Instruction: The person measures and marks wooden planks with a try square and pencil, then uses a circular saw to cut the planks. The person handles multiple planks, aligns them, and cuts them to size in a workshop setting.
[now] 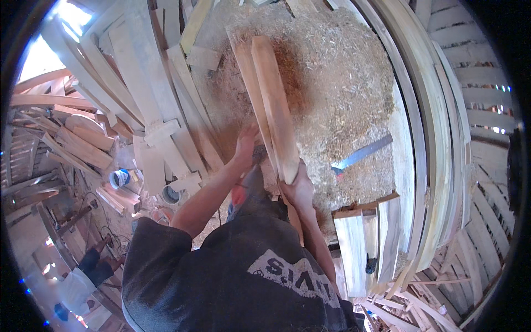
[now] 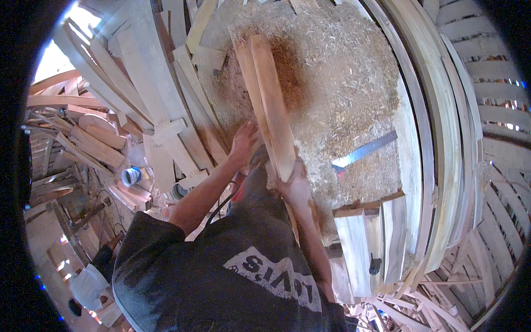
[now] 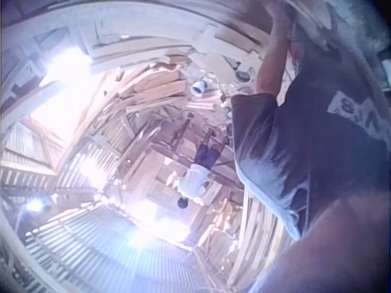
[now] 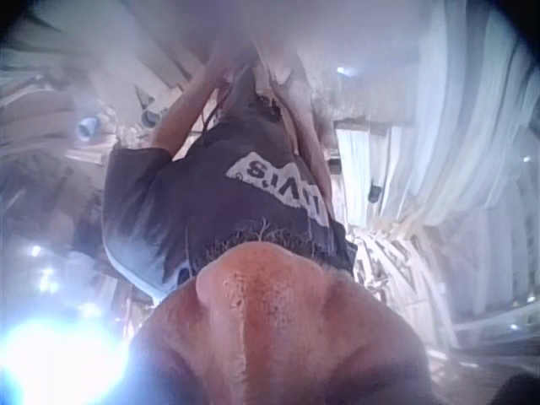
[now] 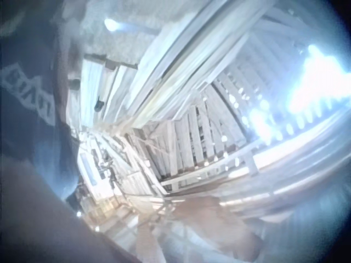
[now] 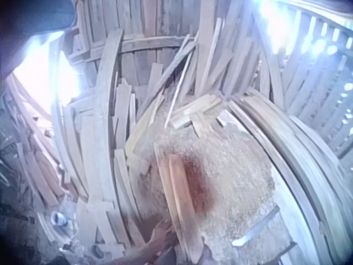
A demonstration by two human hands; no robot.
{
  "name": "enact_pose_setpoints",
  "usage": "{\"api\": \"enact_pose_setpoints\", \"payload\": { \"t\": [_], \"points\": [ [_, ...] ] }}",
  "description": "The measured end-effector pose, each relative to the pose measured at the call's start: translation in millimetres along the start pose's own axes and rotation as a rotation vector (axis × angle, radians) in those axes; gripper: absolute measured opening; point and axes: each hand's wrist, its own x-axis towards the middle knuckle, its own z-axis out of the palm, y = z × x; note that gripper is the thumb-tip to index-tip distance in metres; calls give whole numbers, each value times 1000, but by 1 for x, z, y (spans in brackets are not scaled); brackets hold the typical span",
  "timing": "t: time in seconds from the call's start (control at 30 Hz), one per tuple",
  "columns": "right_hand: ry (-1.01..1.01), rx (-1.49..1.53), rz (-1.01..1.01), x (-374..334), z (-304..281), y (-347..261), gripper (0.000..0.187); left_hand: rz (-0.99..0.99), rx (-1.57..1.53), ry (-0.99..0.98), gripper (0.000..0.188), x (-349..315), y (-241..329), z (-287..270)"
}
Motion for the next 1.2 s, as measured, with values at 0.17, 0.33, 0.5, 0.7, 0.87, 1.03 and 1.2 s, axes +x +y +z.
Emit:
{"api": "enact_pose_setpoints", "payload": {
  "t": [0.17, 0.33, 0.5, 0.7, 0.87, 1.03, 1.2],
  "points": [
    [-228, 829, 156, 13, -70, 19, 85, 199, -170, -233, 65, 66, 16, 54],
    [-120, 998, 435, 16, -88, 41, 82, 63, -639, -424, 55, 97, 26, 90],
    [-199, 1527, 388, 15, -67, 82, 75, 17, -500, -222, 47, 89, 30, 105],
    [-196, 1660, 218, 19, -54, 93, 72, 59, -345, -145, 39, 93, 31, 121],
    [-134, 1707, 132, 16, -41, 109, 51, 68, -259, -238, 41, 87, 36, 121],
    [-170, 1873, 158, 19, -35, 99, 39, 78, -282, -349, 62, 81, 49, 118],
    [-510, 2343, 322, 18, -18, 120, 61, 348, 138, -279, 122, 37, 54, 169]
  ]
}}
